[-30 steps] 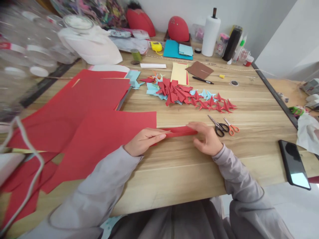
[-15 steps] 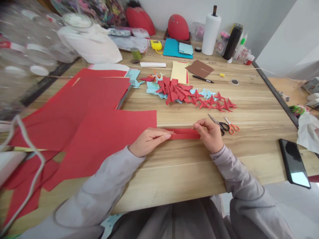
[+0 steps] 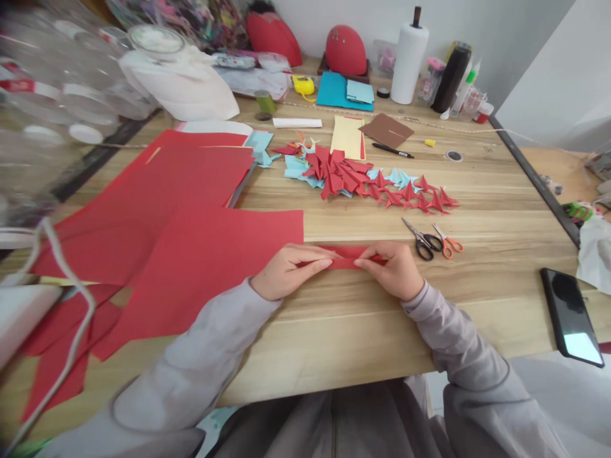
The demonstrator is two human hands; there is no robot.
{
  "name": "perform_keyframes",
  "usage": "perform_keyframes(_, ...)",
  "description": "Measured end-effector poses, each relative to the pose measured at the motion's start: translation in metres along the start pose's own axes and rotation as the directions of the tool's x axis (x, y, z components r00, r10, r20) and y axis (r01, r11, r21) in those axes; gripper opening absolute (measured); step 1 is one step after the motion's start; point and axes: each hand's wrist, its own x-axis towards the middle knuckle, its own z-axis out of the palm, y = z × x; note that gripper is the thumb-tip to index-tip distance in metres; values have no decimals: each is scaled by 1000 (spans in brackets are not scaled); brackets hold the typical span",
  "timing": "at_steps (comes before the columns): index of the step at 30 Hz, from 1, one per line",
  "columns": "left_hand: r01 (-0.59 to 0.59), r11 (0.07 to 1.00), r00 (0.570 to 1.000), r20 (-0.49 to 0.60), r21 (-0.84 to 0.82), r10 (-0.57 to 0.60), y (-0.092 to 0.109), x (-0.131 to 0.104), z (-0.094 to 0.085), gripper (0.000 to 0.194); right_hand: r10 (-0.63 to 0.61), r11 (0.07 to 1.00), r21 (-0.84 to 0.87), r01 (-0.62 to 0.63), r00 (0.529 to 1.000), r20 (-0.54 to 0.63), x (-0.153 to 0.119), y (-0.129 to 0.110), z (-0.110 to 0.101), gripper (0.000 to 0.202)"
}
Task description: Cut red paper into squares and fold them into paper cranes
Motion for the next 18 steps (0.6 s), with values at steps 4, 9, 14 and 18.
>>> perform_keyframes(4,-162,973,979,-100,164,179,4,-2,7,16,-215,968,-138,210,976,-24,-1,-2,2,18)
perform_keyframes(9,-343,804,925,26,486,379,6,-3,14,17,-365,897,-219,383,923,122,-1,1,4,19)
perform_keyframes(14,-311,801,907,-93,511,411,4,-1,2,15,-358,909,-217,356,933,31,1,3,-5,13)
perform_keyframes(18,-199,880,897,-281,431,341,5,2,-8,11,-308,940,-166,297,951,-43,3,4,-11,10)
